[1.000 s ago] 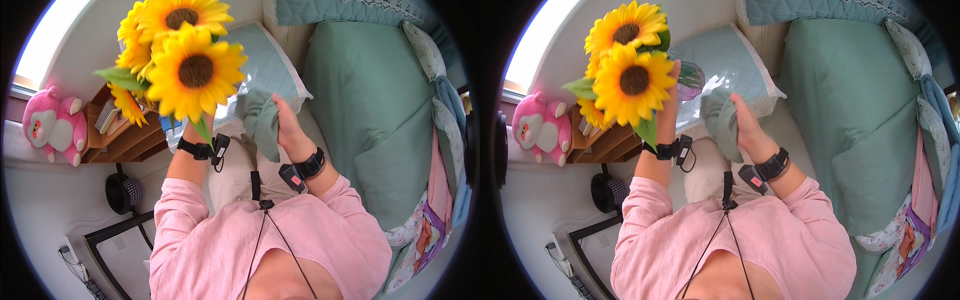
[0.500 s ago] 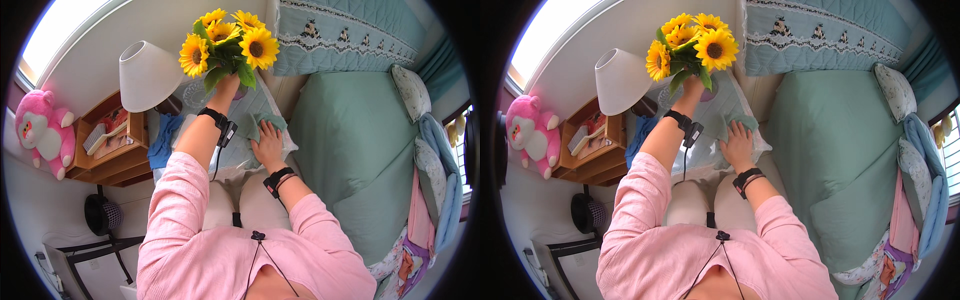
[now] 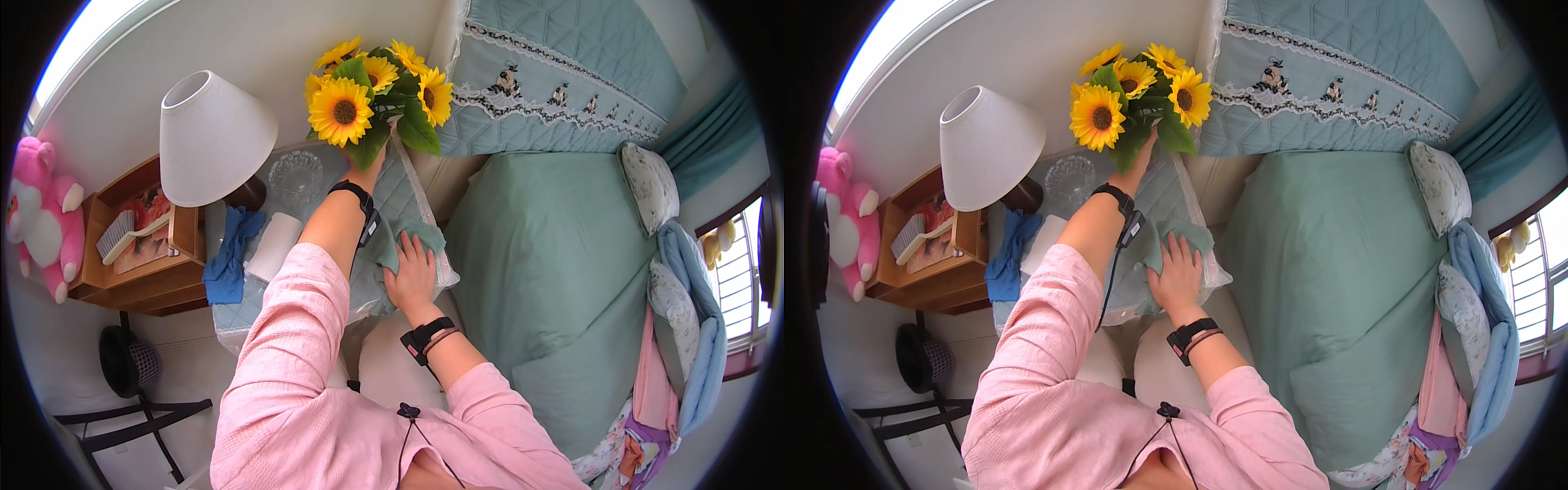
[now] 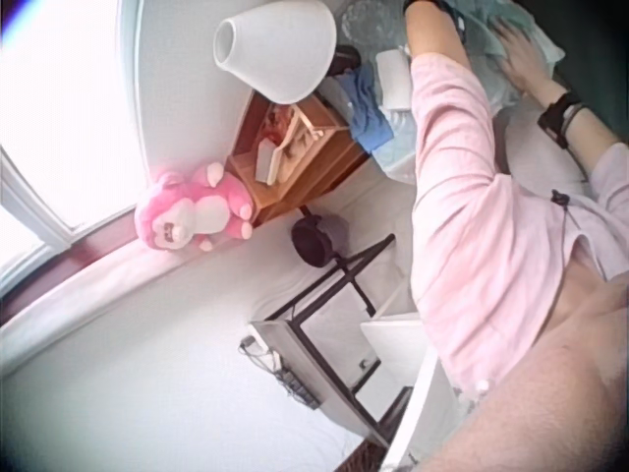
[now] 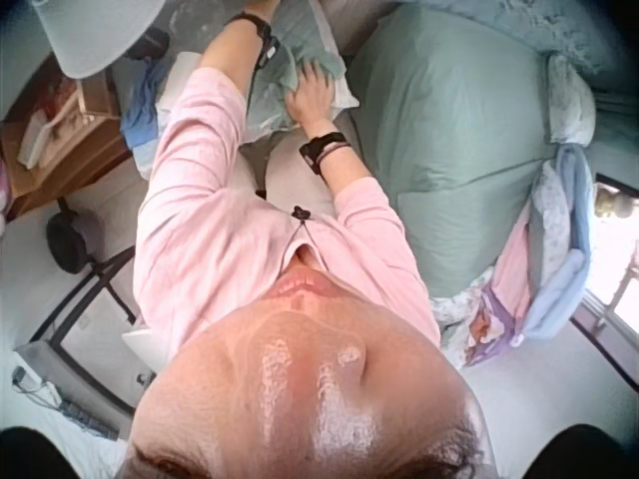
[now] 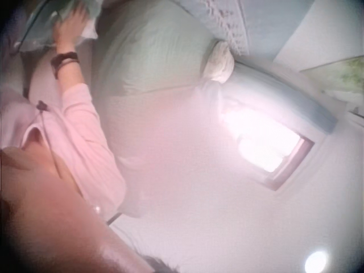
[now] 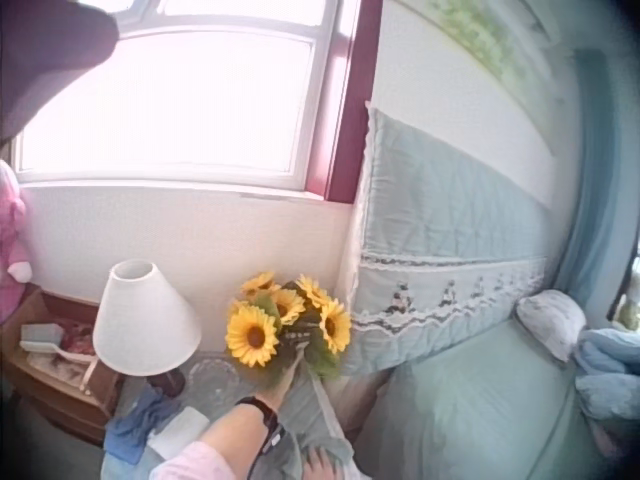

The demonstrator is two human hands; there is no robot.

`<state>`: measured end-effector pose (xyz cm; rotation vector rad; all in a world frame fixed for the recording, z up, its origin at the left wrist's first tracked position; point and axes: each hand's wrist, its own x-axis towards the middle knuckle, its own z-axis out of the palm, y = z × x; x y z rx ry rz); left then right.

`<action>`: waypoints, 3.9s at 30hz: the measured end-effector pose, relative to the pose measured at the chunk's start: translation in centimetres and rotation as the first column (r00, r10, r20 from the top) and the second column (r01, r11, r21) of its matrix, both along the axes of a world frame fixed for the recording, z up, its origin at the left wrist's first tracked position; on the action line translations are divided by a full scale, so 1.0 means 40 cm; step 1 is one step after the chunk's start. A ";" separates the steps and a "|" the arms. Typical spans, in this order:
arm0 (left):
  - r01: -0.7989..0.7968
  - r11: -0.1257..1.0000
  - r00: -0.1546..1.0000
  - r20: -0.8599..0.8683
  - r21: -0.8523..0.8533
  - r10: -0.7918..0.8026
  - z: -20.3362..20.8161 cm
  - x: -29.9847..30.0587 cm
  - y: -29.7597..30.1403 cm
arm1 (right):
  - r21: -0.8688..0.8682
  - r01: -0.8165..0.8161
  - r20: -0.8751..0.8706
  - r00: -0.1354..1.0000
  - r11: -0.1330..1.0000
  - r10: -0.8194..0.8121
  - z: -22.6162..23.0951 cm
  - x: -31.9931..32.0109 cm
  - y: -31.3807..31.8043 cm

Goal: The person wipes various surfaces including a wall-mounted shelf, a side table, a glass ashtray, a vase, and a dresser using cloths, while also handling a stuffed animal and decorative items.

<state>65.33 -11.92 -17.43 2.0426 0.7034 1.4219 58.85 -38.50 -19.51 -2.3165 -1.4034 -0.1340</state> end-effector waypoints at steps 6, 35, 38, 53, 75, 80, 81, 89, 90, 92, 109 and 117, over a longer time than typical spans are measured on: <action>0.115 0.980 0.929 -0.331 -0.161 -0.163 0.081 -0.043 -0.045 | -0.045 0.028 0.032 0.999 0.999 -0.026 -0.020 0.026 -0.004; -0.472 0.854 0.881 0.100 0.217 0.462 0.172 -0.659 0.157 | -0.039 0.024 0.052 0.998 0.999 -0.022 -0.040 0.018 0.014; -0.392 0.890 0.911 0.229 0.232 0.342 0.305 -0.694 0.154 | -0.040 0.029 0.044 0.999 0.999 -0.028 -0.034 0.013 0.008; 0.351 0.840 0.765 0.645 -0.415 -0.001 0.407 -0.864 -0.160 | 0.542 0.338 -0.833 0.096 0.770 0.545 0.167 -0.060 0.046; 0.393 0.791 0.812 0.581 -0.469 -0.059 0.355 -0.850 -0.200 | 0.586 -0.484 -0.139 0.731 0.650 0.668 0.386 -0.415 0.303; 0.498 0.698 0.728 0.685 -0.514 -0.015 0.364 -0.819 -0.212 | 0.594 -0.525 0.133 0.812 0.609 0.569 0.438 -0.437 0.347; 0.490 0.685 0.727 0.687 -0.539 0.021 0.387 -0.830 -0.211 | 0.512 -0.518 0.031 0.808 0.685 0.588 0.468 -0.436 0.337; 0.503 0.756 0.679 0.733 -0.419 -0.046 0.372 -0.824 -0.170 | 0.402 -0.123 -0.913 0.024 0.907 0.407 0.358 -0.312 0.347; 0.503 0.756 0.679 0.733 -0.419 -0.045 0.362 -0.824 -0.167 | 0.390 -0.037 -0.876 -0.323 0.920 0.358 0.355 -0.315 0.342; 0.381 0.806 0.764 0.645 -0.454 0.002 0.344 -0.820 -0.162 | 0.392 0.051 -0.815 -0.445 0.919 0.372 0.325 -0.330 0.352; 0.516 0.691 0.758 0.645 -0.507 -0.093 0.281 -0.802 -0.117 | 0.239 0.240 -0.872 -0.373 0.941 0.317 0.274 -0.320 0.311; 0.493 0.664 0.806 0.583 -0.562 -0.104 0.305 -0.785 -0.137 | 0.690 -0.237 -0.439 0.615 0.684 0.655 0.349 -0.407 0.322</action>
